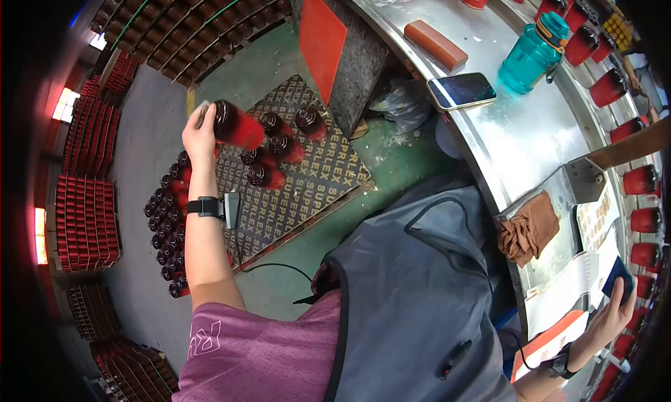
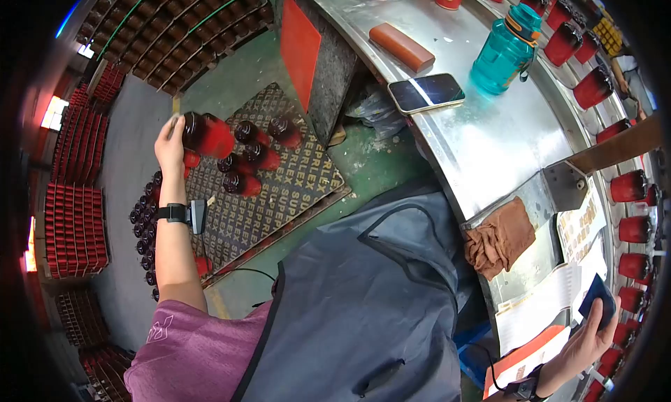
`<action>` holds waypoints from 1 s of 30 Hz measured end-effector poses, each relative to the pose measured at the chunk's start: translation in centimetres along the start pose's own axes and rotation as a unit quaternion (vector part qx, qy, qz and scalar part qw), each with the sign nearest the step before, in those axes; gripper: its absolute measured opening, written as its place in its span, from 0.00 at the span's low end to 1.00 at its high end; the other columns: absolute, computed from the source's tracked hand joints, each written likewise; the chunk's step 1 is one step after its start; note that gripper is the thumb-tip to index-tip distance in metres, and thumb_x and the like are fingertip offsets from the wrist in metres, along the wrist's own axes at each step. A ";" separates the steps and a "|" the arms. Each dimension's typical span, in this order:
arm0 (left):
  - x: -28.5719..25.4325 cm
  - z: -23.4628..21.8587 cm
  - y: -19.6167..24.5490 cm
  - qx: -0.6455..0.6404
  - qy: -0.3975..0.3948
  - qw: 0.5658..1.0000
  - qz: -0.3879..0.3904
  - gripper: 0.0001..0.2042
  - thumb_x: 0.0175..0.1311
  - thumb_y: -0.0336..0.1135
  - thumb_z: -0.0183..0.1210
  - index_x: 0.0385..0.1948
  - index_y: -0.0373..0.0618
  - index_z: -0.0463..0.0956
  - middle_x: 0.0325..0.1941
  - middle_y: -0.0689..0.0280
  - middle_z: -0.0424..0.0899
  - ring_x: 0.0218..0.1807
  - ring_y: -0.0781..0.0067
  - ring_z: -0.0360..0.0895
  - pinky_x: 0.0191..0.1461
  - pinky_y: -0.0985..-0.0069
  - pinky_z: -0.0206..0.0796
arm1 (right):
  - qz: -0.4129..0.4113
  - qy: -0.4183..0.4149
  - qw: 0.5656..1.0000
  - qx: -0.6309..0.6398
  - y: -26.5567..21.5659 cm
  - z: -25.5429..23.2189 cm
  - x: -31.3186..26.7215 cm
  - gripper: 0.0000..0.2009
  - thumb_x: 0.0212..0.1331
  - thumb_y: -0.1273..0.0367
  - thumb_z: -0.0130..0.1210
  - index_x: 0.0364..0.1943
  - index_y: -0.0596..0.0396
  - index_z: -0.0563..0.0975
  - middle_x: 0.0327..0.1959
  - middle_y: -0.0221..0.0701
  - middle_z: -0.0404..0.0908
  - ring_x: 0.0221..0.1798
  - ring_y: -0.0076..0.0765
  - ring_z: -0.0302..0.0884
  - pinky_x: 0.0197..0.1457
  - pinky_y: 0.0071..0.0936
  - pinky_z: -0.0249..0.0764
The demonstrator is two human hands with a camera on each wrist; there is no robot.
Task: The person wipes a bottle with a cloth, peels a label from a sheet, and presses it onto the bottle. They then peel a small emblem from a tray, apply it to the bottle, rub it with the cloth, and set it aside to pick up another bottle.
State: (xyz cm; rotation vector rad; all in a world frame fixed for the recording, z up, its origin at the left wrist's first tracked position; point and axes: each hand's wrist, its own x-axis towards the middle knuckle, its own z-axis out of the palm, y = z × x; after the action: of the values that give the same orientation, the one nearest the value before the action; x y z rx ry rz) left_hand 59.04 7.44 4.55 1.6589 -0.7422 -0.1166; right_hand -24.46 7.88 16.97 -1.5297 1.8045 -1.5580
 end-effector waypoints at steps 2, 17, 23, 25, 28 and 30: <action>-0.7 -1.9 -2.7 0.097 0.018 0.995 -0.022 0.18 0.63 0.34 0.68 0.50 0.32 0.81 0.51 0.62 0.85 0.51 0.77 0.80 0.58 0.79 0.69 | -0.011 0.011 1.000 -0.014 -0.6 -0.7 -0.4 0.17 0.70 0.74 0.55 0.58 0.70 0.74 0.52 0.37 0.81 0.54 0.28 0.78 0.63 0.25 0.71; -15.2 3.6 -19.7 0.312 -0.099 0.942 -0.076 0.17 0.57 0.47 0.70 0.46 0.54 0.86 0.53 0.56 0.81 0.58 0.53 0.72 0.69 0.61 0.57 | 0.016 -0.034 0.999 -0.013 -3.3 -0.5 -4.0 0.07 0.67 0.80 0.54 0.45 0.70 0.75 0.48 0.33 0.75 0.47 0.25 0.73 0.57 0.19 0.68; -16.2 3.2 -21.7 0.323 -0.099 0.923 -0.181 0.19 0.57 0.42 0.71 0.51 0.53 0.84 0.60 0.52 0.76 0.62 0.51 0.71 0.68 0.61 0.62 | 0.043 -0.010 0.999 0.027 -1.5 -3.0 -5.8 0.09 0.67 0.79 0.54 0.48 0.69 0.77 0.49 0.33 0.77 0.49 0.25 0.75 0.59 0.22 0.69; -15.4 2.7 -21.0 0.363 -0.087 0.926 -0.051 0.20 0.58 0.41 0.69 0.52 0.47 0.82 0.54 0.52 0.79 0.54 0.50 0.76 0.61 0.62 0.69 | 0.028 -0.049 0.998 0.023 -0.4 -4.9 -5.5 0.12 0.68 0.78 0.53 0.52 0.68 0.76 0.54 0.36 0.77 0.52 0.26 0.76 0.60 0.23 0.70; -11.4 3.9 -18.9 0.305 -0.063 0.950 0.023 0.18 0.63 0.38 0.65 0.51 0.40 0.80 0.51 0.54 0.80 0.51 0.54 0.78 0.57 0.64 0.71 | 0.045 0.049 0.997 0.032 -1.2 -5.1 -5.1 0.19 0.71 0.73 0.51 0.64 0.64 0.69 0.61 0.38 0.75 0.50 0.25 0.76 0.59 0.22 0.72; -8.9 7.2 -13.6 0.220 -0.035 0.969 0.105 0.15 0.66 0.35 0.62 0.51 0.37 0.79 0.51 0.54 0.80 0.52 0.59 0.79 0.57 0.67 0.72 | 0.028 -0.026 0.993 0.113 -1.2 -7.7 -3.1 0.23 0.74 0.69 0.49 0.70 0.59 0.63 0.57 0.32 0.75 0.47 0.20 0.73 0.50 0.18 0.71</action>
State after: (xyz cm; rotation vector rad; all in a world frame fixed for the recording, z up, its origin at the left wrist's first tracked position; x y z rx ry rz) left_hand 54.07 6.57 -12.47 1.9877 -1.0485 0.1525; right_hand -28.58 14.68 19.56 -1.3909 1.5682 -1.6173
